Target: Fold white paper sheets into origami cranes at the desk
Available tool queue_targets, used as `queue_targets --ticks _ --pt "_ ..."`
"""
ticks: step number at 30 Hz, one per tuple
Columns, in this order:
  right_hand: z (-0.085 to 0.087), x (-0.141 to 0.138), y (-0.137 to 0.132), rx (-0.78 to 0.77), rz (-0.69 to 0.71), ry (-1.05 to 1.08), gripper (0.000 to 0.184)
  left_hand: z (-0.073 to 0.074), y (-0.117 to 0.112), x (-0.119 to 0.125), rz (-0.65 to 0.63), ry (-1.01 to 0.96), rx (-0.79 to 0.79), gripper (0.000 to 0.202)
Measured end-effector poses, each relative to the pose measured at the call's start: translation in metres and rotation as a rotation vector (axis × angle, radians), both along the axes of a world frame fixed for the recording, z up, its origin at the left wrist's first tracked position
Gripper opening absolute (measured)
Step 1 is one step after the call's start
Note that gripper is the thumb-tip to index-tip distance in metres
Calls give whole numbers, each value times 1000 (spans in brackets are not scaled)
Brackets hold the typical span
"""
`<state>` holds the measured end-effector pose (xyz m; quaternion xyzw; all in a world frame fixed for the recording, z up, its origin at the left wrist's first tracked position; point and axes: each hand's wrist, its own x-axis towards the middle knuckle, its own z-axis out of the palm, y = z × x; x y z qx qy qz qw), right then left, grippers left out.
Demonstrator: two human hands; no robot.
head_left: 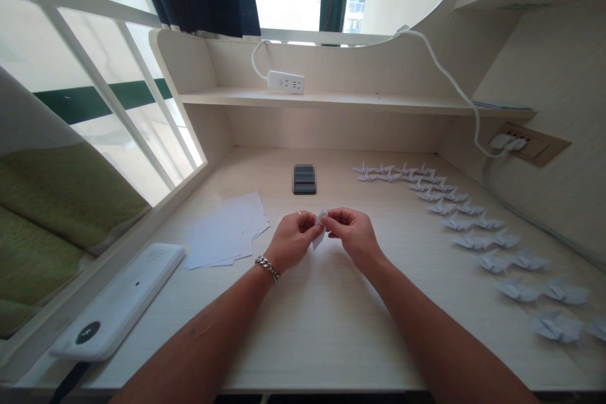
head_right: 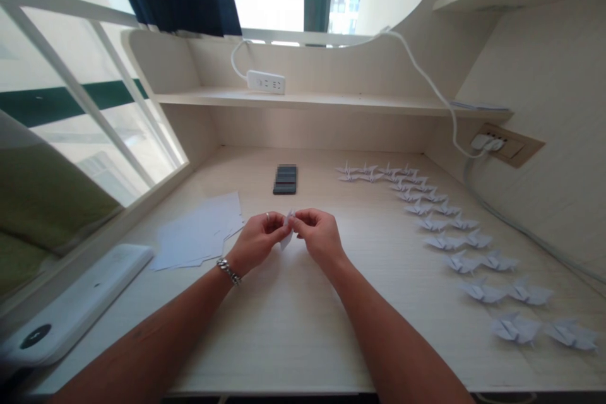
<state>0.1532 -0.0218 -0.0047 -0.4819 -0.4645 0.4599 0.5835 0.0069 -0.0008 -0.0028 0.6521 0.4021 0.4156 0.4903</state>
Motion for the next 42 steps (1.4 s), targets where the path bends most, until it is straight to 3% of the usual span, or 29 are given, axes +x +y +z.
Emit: queue_targets --ticks 34,42 --pt "6 6 -1 -9 8 71 32 1 1 -3 -83 86 -20 20" --pt "0 11 2 57 73 3 43 1 0 -5 -45 194 56 20"
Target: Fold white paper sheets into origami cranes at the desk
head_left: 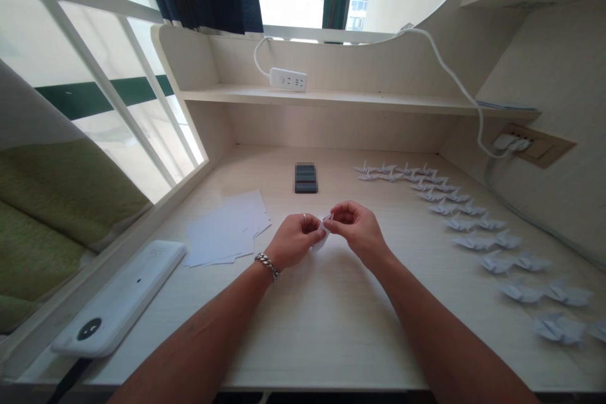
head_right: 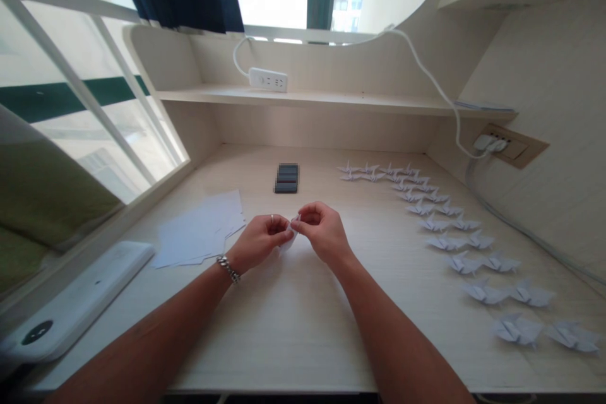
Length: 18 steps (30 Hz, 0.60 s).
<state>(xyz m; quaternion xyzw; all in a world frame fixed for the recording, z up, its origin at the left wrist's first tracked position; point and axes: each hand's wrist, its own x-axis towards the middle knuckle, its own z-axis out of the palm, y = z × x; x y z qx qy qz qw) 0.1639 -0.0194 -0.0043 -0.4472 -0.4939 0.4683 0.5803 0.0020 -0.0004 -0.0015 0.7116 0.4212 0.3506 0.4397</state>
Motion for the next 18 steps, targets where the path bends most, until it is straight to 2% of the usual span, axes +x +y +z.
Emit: queue_targets --ticks 11,15,18 --pt "2 -1 -2 21 -50 -39 35 -2 0 -1 -57 67 74 18" --pt "1 1 -2 -5 40 -112 34 -2 -1 -1 -44 73 65 17" --pt "1 3 -2 11 41 -205 28 -2 -1 -1 -29 97 51 16"
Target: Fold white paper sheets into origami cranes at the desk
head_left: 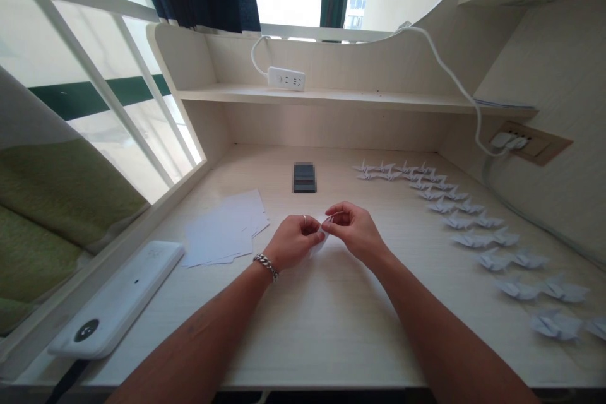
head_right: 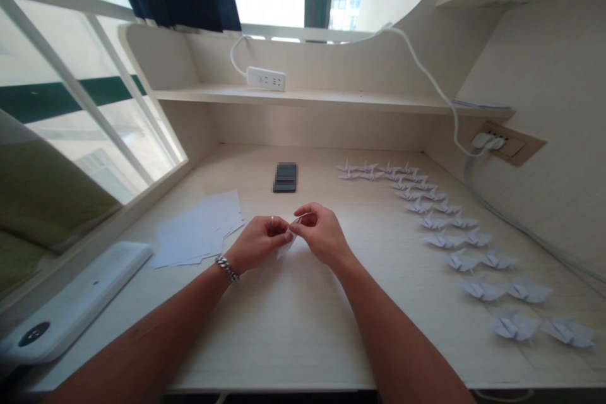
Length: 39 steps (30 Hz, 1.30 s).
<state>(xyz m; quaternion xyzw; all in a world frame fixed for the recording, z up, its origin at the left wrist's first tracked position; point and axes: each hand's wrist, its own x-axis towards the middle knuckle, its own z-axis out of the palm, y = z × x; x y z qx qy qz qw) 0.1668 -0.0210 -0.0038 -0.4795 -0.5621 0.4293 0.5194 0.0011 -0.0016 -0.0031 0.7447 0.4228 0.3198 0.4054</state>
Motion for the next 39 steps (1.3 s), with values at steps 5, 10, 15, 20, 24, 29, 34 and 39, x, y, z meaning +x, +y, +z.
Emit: queue_targets --ticks 5,10,15,20,24,29,34,39 --pt "1 -1 -1 28 -34 -54 22 2 0 1 11 48 15 19" --pt "1 -2 0 -20 -28 48 29 -2 2 -1 10 52 30 18" --pt "-1 -1 2 23 -32 97 22 0 2 -1 6 43 14 17" --pt "-2 -2 3 20 -31 137 28 0 2 0 21 29 -21 14" --pt "-2 -3 2 -53 -6 162 38 0 3 0 80 -20 -21 17" --pt "-9 -5 4 -66 24 27 30 3 3 1 113 -174 -84 23" --pt "-12 -7 5 11 -97 -3 28 0 1 6 45 -297 -233 18" --pt "-4 -6 3 -29 -45 67 31 -4 3 4 11 -199 -181 14"
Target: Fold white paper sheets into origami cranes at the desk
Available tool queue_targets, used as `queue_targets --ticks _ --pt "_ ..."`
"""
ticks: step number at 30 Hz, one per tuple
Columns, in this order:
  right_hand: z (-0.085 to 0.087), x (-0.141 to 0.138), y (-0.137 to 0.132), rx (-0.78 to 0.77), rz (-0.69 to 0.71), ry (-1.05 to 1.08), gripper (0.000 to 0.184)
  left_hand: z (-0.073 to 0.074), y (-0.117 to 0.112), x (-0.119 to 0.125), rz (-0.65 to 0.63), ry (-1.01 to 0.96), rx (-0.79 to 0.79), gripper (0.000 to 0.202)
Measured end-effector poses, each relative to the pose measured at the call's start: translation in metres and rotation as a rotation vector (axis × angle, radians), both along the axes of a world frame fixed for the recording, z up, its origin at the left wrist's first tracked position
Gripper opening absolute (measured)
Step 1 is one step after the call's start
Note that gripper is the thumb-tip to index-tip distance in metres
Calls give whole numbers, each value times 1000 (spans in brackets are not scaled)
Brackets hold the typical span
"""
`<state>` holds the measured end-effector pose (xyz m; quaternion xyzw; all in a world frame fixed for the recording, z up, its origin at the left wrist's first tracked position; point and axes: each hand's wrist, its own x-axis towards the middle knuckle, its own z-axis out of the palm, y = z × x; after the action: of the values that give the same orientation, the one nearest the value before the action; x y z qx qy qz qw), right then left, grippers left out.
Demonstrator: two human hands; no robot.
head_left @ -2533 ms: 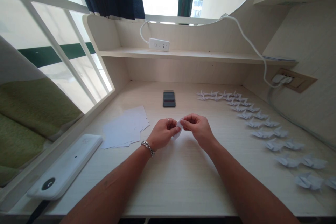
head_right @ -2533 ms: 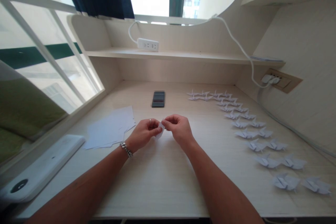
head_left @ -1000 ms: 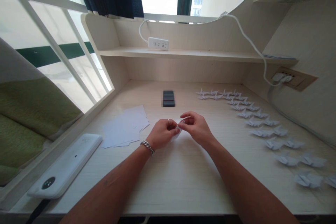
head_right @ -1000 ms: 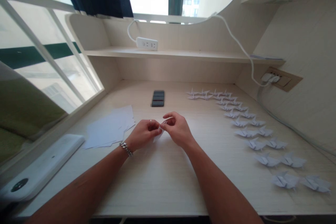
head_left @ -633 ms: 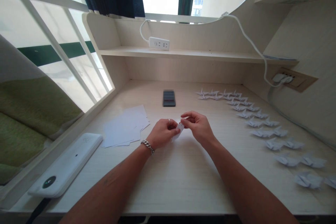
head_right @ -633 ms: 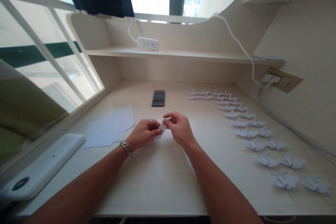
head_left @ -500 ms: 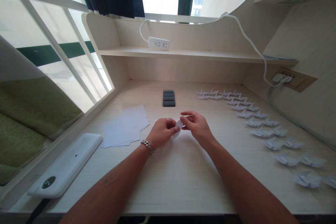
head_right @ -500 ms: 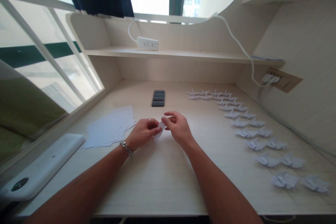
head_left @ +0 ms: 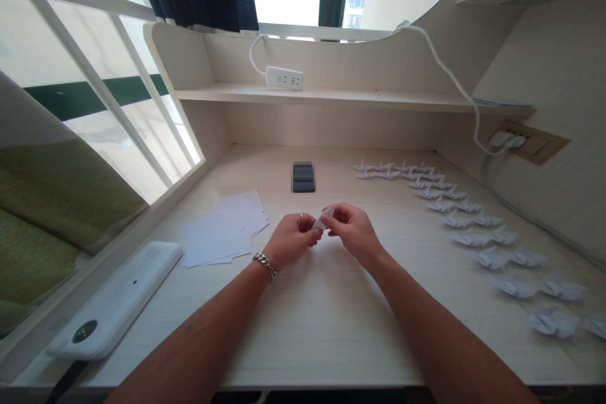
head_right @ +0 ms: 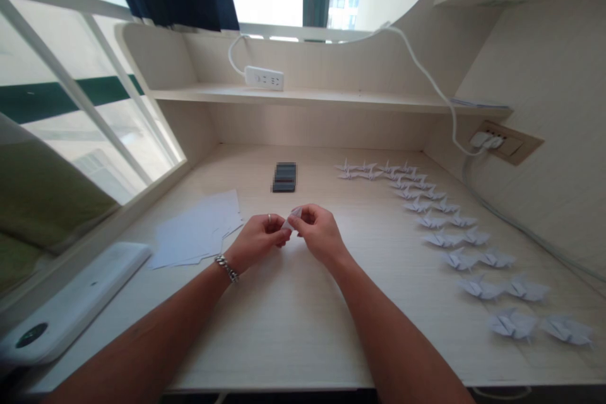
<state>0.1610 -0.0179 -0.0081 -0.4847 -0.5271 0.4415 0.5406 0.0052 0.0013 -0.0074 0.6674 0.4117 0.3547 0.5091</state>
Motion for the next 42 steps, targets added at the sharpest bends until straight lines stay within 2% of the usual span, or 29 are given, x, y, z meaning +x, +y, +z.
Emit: queue_targets --ticks 3,5,9,16,22,32,37,39,42 --pt "3 1 0 -14 -21 -3 30 1 1 -3 32 14 46 17" --pt "3 2 0 -55 -34 11 30 2 2 -4 98 -33 36 21" --pt "3 2 0 -135 38 26 30 3 3 -4 198 -163 -32 26" --pt "-3 -1 -2 -198 161 -36 32 6 1 -3 157 -275 -68 28" --pt "-7 -2 -4 -112 226 -71 24 8 0 -3 142 -324 -125 35" --pt "6 -6 -9 -172 289 26 25 13 5 -6 353 -586 -264 49" --pt "8 -6 -9 -193 251 74 27 15 13 -16 484 -602 -198 48" --pt "9 -5 -8 -201 196 118 29 15 12 -17 436 -557 -194 45" --pt "6 -3 -6 -183 169 155 30 13 7 -11 217 -459 -218 45"
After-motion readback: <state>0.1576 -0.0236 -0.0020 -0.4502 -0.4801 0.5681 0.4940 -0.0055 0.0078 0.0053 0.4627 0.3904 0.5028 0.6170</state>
